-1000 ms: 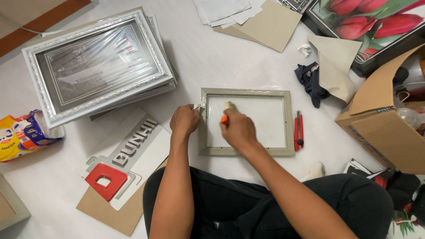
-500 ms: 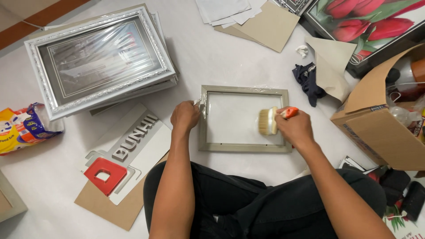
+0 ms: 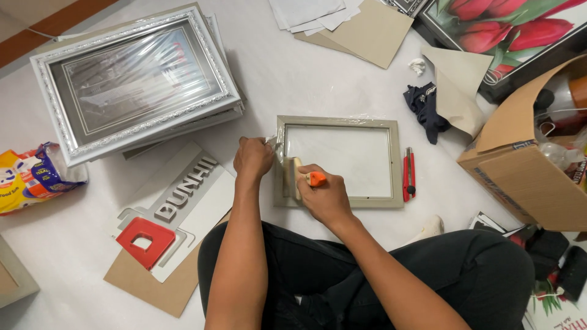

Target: Assembling a picture frame by cleaning the glass, inserting artwork, and securing the backing.

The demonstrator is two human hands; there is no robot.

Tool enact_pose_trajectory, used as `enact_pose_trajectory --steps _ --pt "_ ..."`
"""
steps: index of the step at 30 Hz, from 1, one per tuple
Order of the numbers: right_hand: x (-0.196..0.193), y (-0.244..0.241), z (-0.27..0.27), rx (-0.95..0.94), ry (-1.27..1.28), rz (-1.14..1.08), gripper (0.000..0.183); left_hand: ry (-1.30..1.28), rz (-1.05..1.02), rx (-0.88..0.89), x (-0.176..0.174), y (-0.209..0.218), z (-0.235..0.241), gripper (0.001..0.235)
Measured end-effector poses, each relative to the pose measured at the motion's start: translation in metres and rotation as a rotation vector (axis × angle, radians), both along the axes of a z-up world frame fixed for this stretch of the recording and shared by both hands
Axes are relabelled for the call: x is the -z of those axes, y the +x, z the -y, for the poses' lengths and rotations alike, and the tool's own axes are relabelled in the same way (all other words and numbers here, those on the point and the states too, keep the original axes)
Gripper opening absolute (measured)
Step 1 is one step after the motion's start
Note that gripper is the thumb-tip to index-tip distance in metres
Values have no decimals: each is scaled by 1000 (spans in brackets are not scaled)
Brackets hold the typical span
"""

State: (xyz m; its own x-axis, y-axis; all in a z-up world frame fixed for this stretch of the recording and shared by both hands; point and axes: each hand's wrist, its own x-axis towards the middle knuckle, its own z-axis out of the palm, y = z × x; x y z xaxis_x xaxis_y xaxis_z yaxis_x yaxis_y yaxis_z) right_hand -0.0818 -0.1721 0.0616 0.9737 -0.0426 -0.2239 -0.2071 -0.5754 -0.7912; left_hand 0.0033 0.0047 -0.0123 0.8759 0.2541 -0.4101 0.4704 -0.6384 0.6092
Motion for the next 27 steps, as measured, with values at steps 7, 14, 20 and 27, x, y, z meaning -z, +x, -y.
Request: enact_pose_trajectory --steps 7,14,20,27 --pt "31 25 85 41 27 -75 26 -14 15 -106 0 2 0 40" --pt "-30 44 159 102 -325 -162 32 -22 16 -79 13 3 -1 42" --pt "-15 74 202 93 -491 32 37 -50 32 -85 10 3 -4 40" --pt "54 111 262 120 -512 94 28 -81 44 -157 -6 0 0 39"
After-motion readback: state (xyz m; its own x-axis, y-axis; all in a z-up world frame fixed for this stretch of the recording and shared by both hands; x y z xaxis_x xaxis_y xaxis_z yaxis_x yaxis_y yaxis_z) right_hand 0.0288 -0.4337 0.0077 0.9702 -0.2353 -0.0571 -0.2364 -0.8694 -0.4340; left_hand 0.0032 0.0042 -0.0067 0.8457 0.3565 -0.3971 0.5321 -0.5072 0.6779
